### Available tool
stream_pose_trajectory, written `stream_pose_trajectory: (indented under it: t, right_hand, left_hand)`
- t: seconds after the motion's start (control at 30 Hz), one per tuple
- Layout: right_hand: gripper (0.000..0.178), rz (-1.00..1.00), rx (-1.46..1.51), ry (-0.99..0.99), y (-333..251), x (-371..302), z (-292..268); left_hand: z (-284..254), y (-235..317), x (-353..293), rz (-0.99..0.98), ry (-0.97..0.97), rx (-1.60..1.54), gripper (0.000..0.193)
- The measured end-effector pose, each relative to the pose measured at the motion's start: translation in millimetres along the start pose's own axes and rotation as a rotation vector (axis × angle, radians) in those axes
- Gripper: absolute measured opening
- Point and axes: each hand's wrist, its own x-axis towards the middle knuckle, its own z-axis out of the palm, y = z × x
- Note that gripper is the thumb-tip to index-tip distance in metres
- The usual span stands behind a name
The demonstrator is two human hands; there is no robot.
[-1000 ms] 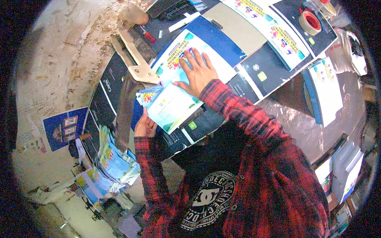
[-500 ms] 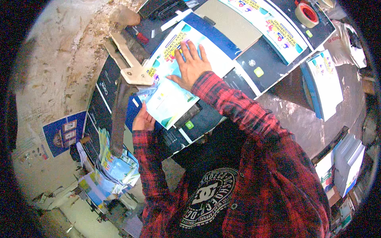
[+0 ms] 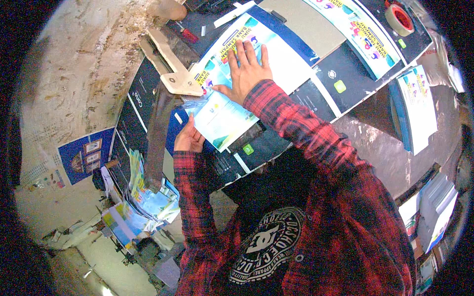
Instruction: The person operates a manual book binding machine to stitch the spine of a booklet. They repeatedly place the booklet into the machine, pull down the handle to drive the needles, and then remove the finished item to place it on a stack. The process is performed one at a time for multiple identical booklets.
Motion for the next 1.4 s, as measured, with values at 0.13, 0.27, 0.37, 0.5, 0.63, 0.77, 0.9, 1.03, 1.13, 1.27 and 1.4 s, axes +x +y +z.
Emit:
stream_pose_trajectory:
  t: [0.13,0.27,0.37,0.5,0.63,0.77,0.9,1.03,1.13,1.27,1.4]
  right_hand:
    - [0.098,-0.001,-0.005,0.063,17.8,3.8,3.1]
    - [0.100,-0.024,-0.041,0.046,35.0,9.7,-5.3]
    - [0.100,-0.030,-0.069,0.052,38.5,10.3,-0.8]
    - [0.101,-0.074,-0.043,-0.002,11.6,6.2,1.5]
    - [0.096,-0.135,0.023,-0.017,-18.0,-3.4,3.0]
    - [0.096,-0.141,0.068,0.011,-6.0,-0.7,10.4]
    - [0.096,-0.161,0.038,0.015,6.6,3.0,4.2]
    - [0.094,-0.174,-0.009,0.039,17.2,6.5,3.8]
    - [0.092,-0.188,-0.048,0.058,20.5,6.6,3.9]
    - [0.087,-0.221,-0.105,0.047,15.5,5.7,6.1]
    - [0.082,-0.201,-0.173,0.040,40.6,15.6,-0.4]
  left_hand:
    - [-0.8,-9.5,15.4,-0.013,-0.071,-0.062,0.046]
    - [11.2,-12.9,13.7,0.002,-0.057,-0.111,0.042]
    - [12.7,-13.4,20.0,-0.009,-0.050,-0.120,0.041]
    - [9.3,-15.8,24.2,0.009,-0.079,-0.132,0.041]
    - [4.4,-15.0,19.7,0.001,0.011,-0.133,0.041]
    - [9.4,-13.0,23.9,-0.009,-0.040,-0.129,0.039]
    - [11.5,-18.7,23.0,0.030,-0.046,-0.159,0.036]
    - [14.0,-23.0,16.7,0.105,-0.078,-0.209,0.032]
    - [-2.8,-37.3,25.4,0.353,0.029,0.102,0.039]
    - [-14.9,-93.8,40.2,0.945,0.208,0.607,0.048]
    - [18.0,-54.3,-18.7,1.118,0.230,1.007,0.063]
